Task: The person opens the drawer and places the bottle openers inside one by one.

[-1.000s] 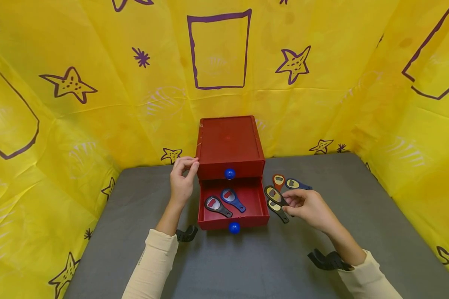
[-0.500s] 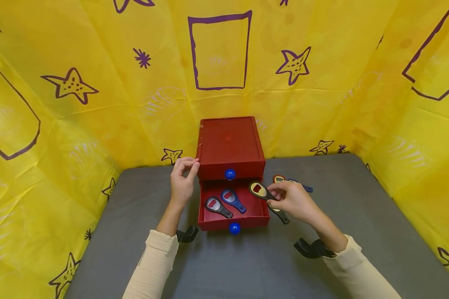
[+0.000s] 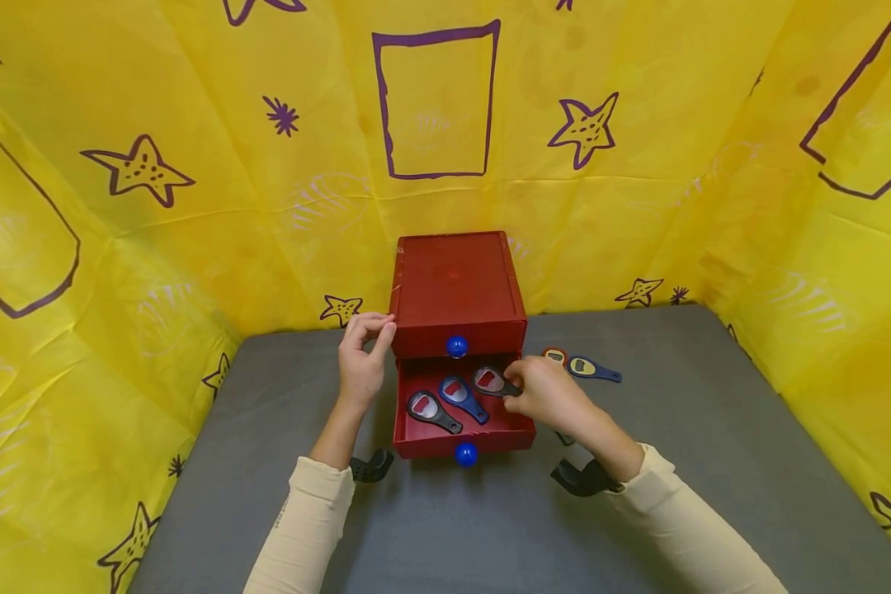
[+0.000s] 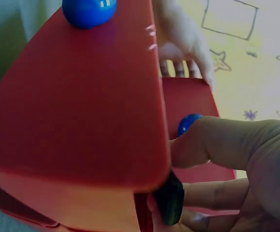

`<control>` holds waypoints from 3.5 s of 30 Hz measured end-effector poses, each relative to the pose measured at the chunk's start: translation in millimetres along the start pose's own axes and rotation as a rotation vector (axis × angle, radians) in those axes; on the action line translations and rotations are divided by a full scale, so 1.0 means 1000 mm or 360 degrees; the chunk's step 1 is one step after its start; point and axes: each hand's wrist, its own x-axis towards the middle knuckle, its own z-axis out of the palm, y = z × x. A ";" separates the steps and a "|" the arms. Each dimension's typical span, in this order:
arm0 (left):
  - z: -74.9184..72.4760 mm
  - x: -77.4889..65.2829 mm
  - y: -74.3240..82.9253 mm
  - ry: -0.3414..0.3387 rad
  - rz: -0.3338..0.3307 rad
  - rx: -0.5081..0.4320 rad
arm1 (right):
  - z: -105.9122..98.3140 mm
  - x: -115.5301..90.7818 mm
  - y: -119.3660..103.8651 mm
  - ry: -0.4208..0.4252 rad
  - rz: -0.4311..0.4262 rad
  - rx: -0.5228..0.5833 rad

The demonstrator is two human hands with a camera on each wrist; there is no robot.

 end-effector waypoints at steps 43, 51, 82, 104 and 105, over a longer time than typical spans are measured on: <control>0.000 0.000 -0.002 0.0022 0.0023 -0.0029 | 0.025 0.007 -0.007 0.0172 0.0094 0.0003; 0.000 0.000 -0.003 0.0014 0.0009 -0.0018 | 0.022 -0.002 -0.002 0.0165 0.0100 0.0220; 0.002 -0.001 0.000 0.0026 0.0010 0.0013 | 0.040 -0.069 0.000 0.0146 -0.0665 0.0421; 0.001 -0.001 0.001 0.0007 -0.0032 0.0009 | 0.111 -0.067 0.001 -0.0327 0.0153 0.1348; 0.001 -0.001 0.001 0.0006 -0.0034 0.0009 | 0.112 -0.066 0.000 -0.0320 0.0164 0.1365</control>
